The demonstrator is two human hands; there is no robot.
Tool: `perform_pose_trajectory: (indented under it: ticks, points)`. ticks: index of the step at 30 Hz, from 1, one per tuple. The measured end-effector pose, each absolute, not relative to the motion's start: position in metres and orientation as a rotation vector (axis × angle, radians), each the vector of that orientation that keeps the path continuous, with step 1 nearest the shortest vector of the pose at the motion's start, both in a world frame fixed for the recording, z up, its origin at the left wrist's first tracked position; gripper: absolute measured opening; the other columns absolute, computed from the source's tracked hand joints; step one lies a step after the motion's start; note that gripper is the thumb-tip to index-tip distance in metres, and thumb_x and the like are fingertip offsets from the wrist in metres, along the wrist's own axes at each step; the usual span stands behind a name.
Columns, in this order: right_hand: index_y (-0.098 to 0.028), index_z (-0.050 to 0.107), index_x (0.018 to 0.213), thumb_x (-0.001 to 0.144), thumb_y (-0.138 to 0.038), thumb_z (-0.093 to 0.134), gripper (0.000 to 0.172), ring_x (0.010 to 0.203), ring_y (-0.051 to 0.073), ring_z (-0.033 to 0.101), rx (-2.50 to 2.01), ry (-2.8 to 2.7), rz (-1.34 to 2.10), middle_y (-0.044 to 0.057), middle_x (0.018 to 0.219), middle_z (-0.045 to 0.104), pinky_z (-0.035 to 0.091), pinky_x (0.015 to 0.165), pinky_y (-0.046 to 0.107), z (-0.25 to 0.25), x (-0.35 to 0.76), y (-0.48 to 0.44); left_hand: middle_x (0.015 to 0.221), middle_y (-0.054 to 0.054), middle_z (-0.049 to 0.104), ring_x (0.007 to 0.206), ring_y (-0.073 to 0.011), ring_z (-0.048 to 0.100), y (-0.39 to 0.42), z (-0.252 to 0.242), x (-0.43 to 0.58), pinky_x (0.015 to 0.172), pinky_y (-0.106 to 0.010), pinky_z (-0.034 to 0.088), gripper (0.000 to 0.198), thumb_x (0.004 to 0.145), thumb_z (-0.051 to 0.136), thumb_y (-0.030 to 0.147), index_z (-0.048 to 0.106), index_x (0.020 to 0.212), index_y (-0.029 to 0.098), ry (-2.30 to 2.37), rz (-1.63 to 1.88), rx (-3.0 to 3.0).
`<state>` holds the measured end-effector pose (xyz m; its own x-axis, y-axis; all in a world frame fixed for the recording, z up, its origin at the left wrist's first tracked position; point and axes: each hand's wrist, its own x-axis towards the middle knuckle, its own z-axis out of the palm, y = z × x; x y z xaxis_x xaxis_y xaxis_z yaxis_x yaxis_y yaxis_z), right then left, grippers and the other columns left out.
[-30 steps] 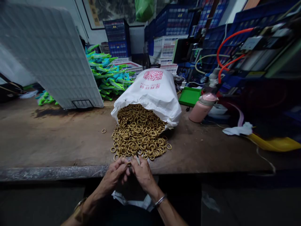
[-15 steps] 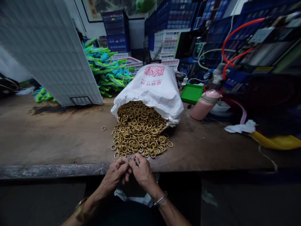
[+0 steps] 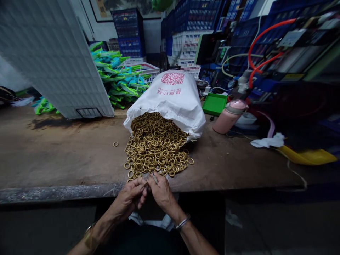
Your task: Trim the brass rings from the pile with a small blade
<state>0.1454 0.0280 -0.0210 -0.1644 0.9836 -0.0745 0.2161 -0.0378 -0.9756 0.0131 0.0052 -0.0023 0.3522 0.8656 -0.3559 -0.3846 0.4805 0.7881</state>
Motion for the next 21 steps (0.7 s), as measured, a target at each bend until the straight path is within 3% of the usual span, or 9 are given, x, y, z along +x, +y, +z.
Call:
perform_pose_trajectory:
  ticks: [9, 14, 18, 21]
  points:
    - [-0.017, 0.052, 0.068, 0.084, -0.038, 0.036, 0.030, 0.051, 0.010, 0.043, -1.337, -1.421, 1.346, -0.003, 0.052, 0.048, 0.035, 0.053, 0.022, -0.025, 0.148, 0.027, 0.062, 0.001, 0.055, 0.041, -0.0047, 0.047, 0.004, -0.005, 0.016, 0.033, -0.014, 0.033, 0.029, 0.072, 0.060, 0.041, 0.049, 0.075, 0.015, 0.876, 0.878, 0.727]
    - [-0.019, 0.051, 0.072, 0.082, -0.026, 0.036, 0.020, 0.056, 0.012, 0.046, -1.479, -1.732, 0.993, -0.002, 0.058, 0.051, 0.032, 0.056, 0.022, -0.022, 0.157, 0.024, 0.074, -0.002, 0.058, 0.044, -0.0040, 0.047, 0.004, -0.005, 0.016, 0.036, -0.014, 0.034, 0.028, 0.074, 0.058, 0.041, 0.047, 0.078, 0.015, 0.925, 0.892, 0.779]
    - [-0.020, 0.051, 0.078, 0.072, -0.009, 0.037, 0.019, 0.059, 0.012, 0.050, -1.465, -2.087, 0.836, -0.001, 0.064, 0.056, 0.029, 0.056, 0.021, -0.022, 0.159, 0.016, 0.056, 0.004, 0.052, 0.041, -0.0043, 0.042, 0.005, -0.008, 0.016, 0.039, -0.015, 0.035, 0.029, 0.074, 0.056, 0.043, 0.046, 0.078, 0.016, 0.969, 0.893, 0.859]
    - [-0.020, 0.051, 0.083, 0.071, -0.007, 0.037, 0.022, 0.063, 0.013, 0.053, -1.529, -2.189, 0.735, 0.001, 0.069, 0.060, 0.027, 0.056, 0.022, -0.022, 0.159, 0.014, 0.053, 0.005, 0.048, 0.041, -0.0047, 0.041, 0.003, -0.008, 0.015, 0.039, -0.015, 0.035, 0.031, 0.073, 0.057, 0.045, 0.046, 0.075, 0.017, 0.984, 0.872, 0.883]
